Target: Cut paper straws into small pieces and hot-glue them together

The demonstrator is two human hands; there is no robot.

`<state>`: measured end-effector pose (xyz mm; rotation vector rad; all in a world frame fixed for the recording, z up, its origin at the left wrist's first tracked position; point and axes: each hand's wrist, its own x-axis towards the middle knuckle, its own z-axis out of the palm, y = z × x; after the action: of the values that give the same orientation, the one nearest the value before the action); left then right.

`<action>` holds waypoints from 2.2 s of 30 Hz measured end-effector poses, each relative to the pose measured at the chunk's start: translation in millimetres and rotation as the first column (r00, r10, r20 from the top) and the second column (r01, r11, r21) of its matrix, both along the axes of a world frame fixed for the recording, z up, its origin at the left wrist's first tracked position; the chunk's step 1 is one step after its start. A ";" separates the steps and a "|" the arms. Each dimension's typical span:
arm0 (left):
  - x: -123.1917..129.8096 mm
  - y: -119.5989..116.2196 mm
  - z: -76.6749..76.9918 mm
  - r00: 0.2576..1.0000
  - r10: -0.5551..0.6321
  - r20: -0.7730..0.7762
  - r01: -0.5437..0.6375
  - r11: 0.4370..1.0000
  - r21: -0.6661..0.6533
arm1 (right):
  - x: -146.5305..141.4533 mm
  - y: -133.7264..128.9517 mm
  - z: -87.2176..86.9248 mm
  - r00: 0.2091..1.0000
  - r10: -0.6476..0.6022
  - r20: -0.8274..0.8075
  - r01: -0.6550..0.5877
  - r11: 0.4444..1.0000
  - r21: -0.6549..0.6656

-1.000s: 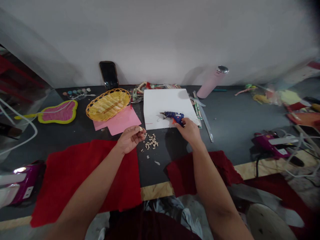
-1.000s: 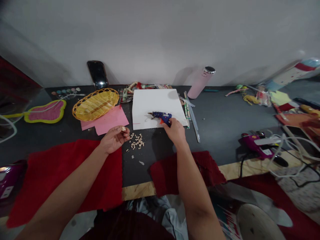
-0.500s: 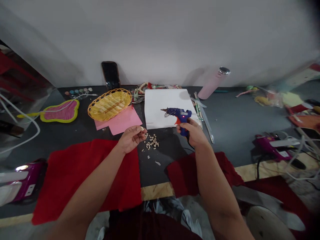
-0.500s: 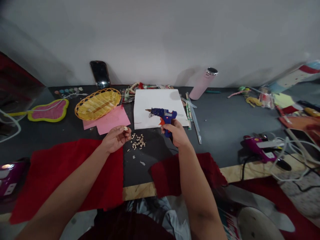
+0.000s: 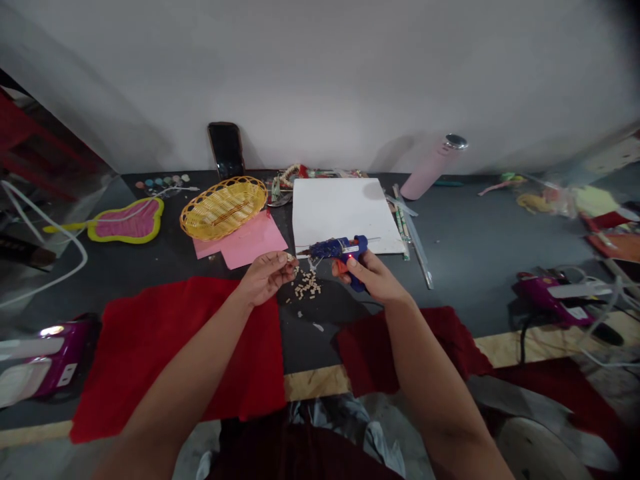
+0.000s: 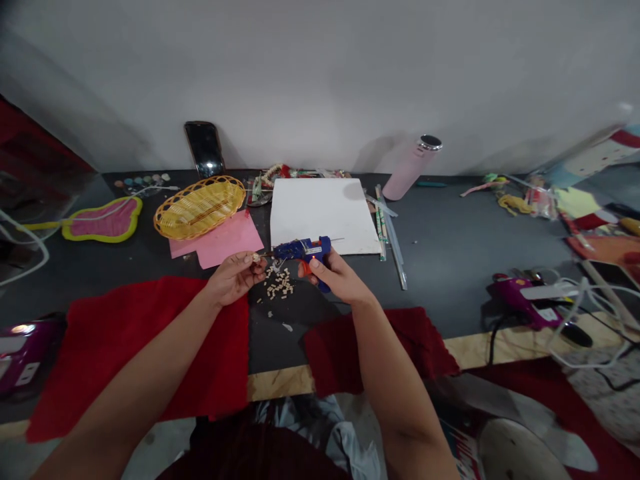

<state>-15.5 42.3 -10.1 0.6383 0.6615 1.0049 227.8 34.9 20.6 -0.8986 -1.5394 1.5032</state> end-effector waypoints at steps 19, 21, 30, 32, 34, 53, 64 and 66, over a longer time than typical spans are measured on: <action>1.5 -1.8 3.3 0.999 -0.040 0.019 0.040 0.999 -0.009 | -2.6 -0.6 -0.6 0.996 0.071 0.044 -0.072 0.997 0.023; 1.2 -1.8 2.9 0.999 -0.043 0.017 0.043 0.999 -0.007 | -2.4 -0.2 -0.7 0.996 0.076 0.051 -0.077 0.997 0.027; 0.8 -1.8 0.5 0.999 -0.041 -0.001 0.041 0.999 0.005 | -2.2 0.3 -2.0 0.995 0.096 0.040 -0.097 0.994 0.041; 1.0 -2.0 1.4 0.999 -0.040 -0.007 0.040 0.999 -0.004 | -2.3 0.2 -2.8 0.996 0.088 0.025 -0.089 0.995 0.041; 1.1 -2.1 2.0 0.999 -0.040 -0.006 0.040 0.999 -0.009 | -2.3 0.3 -3.3 0.996 0.083 0.014 -0.084 0.996 0.044; 0.5 -2.2 -0.3 0.999 -0.041 0.015 0.041 0.999 0.023 | -0.4 1.5 -5.0 0.995 0.093 0.024 -0.094 0.995 0.035; 1.4 -1.8 0.4 1.000 -0.029 0.009 0.029 1.000 0.009 | -0.8 1.9 -6.5 0.997 0.076 -0.007 -0.076 0.996 0.041; 1.3 -1.9 0.4 1.000 -0.027 0.009 0.027 1.000 0.005 | -0.5 1.9 -6.6 0.997 0.079 -0.007 -0.078 0.996 0.036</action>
<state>-14.2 40.5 -9.6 0.6451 0.6407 0.9844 227.3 36.9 14.0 -0.8192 -1.6070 1.5282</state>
